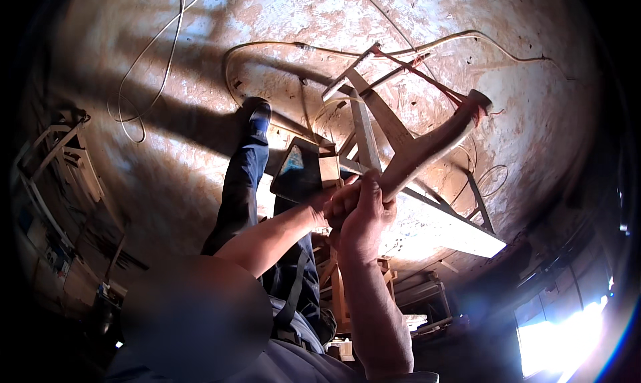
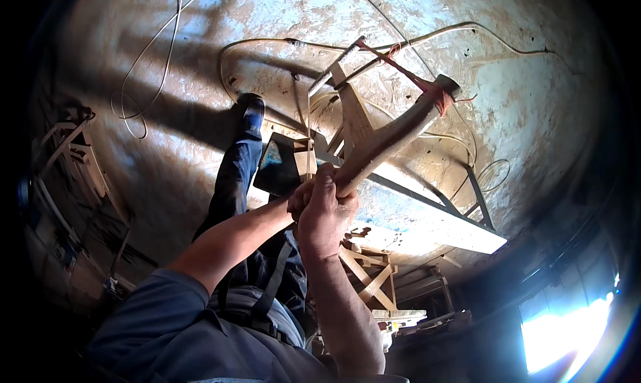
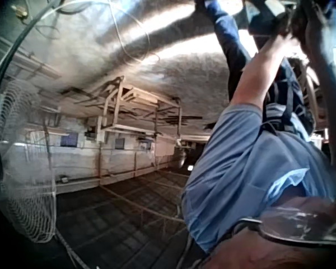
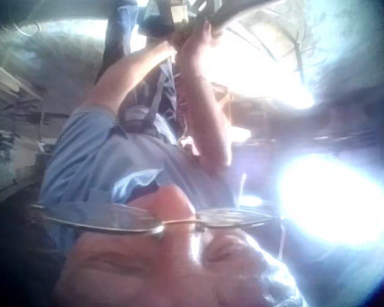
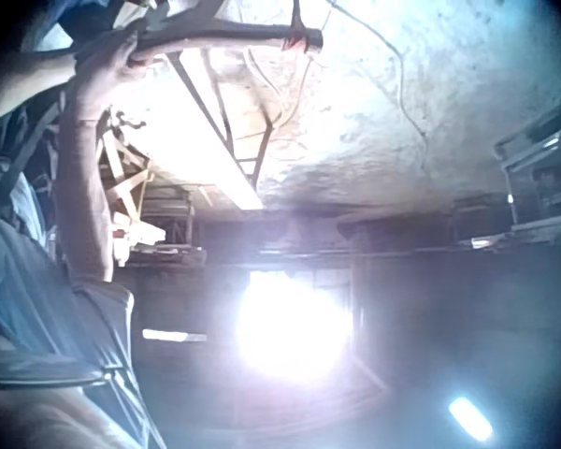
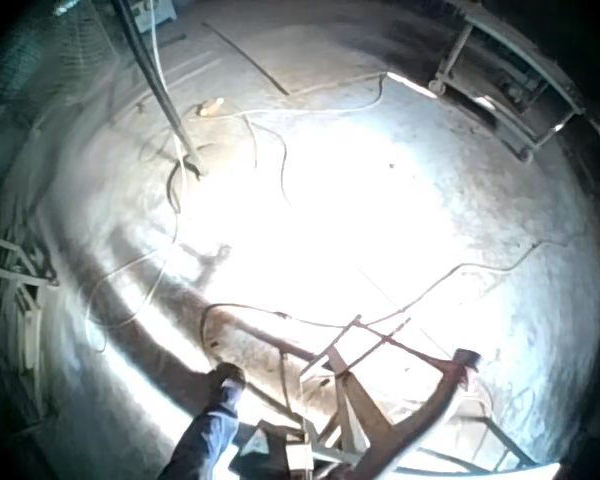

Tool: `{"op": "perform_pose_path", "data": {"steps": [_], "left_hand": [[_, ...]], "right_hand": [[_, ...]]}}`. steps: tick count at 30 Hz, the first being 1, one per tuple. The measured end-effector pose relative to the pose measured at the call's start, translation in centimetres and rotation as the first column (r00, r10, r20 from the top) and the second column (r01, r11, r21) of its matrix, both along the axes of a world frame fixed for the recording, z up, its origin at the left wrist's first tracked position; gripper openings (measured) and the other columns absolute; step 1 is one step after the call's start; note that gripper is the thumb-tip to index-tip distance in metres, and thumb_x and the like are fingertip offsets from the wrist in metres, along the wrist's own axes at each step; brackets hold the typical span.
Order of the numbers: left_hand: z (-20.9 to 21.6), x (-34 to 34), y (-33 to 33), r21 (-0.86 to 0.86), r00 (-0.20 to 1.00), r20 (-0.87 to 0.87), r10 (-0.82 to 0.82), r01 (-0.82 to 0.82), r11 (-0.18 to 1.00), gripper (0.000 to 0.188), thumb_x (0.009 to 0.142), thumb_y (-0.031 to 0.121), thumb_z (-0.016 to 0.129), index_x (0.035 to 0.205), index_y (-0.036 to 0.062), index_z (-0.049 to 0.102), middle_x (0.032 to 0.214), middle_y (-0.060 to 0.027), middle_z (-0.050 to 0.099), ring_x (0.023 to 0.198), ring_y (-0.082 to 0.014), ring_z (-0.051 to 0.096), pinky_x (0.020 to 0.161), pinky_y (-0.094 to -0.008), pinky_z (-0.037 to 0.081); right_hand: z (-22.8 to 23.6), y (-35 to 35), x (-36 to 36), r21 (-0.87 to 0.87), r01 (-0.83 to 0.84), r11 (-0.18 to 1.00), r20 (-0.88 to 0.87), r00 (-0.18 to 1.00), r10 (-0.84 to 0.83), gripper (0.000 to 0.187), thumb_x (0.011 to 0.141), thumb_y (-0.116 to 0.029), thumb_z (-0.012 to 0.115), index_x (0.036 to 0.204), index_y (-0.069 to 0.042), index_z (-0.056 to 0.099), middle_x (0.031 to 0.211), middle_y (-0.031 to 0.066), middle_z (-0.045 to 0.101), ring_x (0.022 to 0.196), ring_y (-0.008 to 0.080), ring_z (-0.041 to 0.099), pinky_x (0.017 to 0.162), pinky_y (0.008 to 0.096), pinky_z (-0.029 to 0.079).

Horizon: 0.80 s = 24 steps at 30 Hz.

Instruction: The person assembles wooden components in a workshop. They use a hammer to drive nails into a wooden frame and a hand saw to cut a small wooden block. The person also handles larger wooden panels and places them on a workbench.

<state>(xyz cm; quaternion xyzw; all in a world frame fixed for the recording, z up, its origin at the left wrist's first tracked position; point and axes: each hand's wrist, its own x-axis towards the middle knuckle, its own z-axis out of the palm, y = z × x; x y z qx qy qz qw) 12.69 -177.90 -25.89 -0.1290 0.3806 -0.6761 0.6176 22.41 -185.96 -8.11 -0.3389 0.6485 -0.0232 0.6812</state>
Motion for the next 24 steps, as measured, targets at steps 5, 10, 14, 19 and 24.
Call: {"op": "perform_pose_path", "data": {"steps": [5,10,14,19,24], "left_hand": [[1.6,0.9,-0.6,0.031,0.996,0.065,0.053,-0.055,0.998,0.044,0.099,0.044,0.044,0.128,0.0103,0.051,0.088,0.0020,0.056,0.077,-0.0035,0.056,0.063,-0.0158,0.049],[-3.3,-6.5,1.1,-0.115,0.975,-0.049,0.218,-0.222,0.968,0.064,0.095,0.052,0.047,0.144,0.0126,0.036,0.116,-0.0026,0.057,0.097,-0.0112,0.055,0.090,-0.0289,0.048],[-4.5,-6.9,-0.5,-0.257,0.865,-0.334,0.374,-0.465,0.847,0.065,0.094,0.052,0.049,0.144,0.0124,0.036,0.121,-0.0034,0.056,0.100,-0.0131,0.055,0.094,-0.0313,0.047],[-1.2,-3.7,-0.3,0.014,0.614,-0.714,0.336,-0.467,0.884,0.048,0.096,0.042,0.052,0.132,0.0099,0.048,0.125,-0.0102,0.056,0.113,-0.0189,0.055,0.099,-0.0364,0.045],[1.9,0.9,-0.8,-0.030,0.527,-0.762,0.376,-0.609,0.793,0.047,0.094,0.039,0.054,0.130,0.0086,0.049,0.131,-0.0107,0.053,0.120,-0.0207,0.052,0.105,-0.0399,0.042]], "right_hand": [[-0.6,-0.4,-0.9,-0.060,-0.005,0.998,-0.012,1.000,0.004,0.042,0.097,-0.031,0.050,0.063,-0.009,0.040,0.053,0.0010,0.036,0.044,0.0141,0.038,0.041,0.0302,0.038],[-0.5,-0.1,1.2,0.025,0.093,0.995,-0.002,0.996,-0.093,0.044,0.098,-0.036,0.049,0.064,-0.010,0.039,0.053,0.0007,0.034,0.045,0.0147,0.039,0.043,0.0316,0.039],[-1.2,0.4,0.8,-0.041,0.053,0.998,-0.044,0.998,-0.054,0.042,0.098,-0.035,0.048,0.065,-0.009,0.040,0.054,0.0013,0.034,0.044,0.0149,0.038,0.042,0.0328,0.039],[-2.0,-0.2,0.2,-0.013,0.162,0.987,-0.073,0.984,-0.162,0.039,0.097,-0.035,0.051,0.067,-0.012,0.041,0.052,-0.0008,0.034,0.042,0.0138,0.037,0.039,0.0311,0.037],[-4.9,-0.9,2.3,-0.011,0.098,0.995,-0.123,0.988,-0.098,0.037,0.096,-0.033,0.052,0.068,-0.013,0.037,0.051,-0.0005,0.034,0.041,0.0134,0.037,0.038,0.0314,0.037]]}}
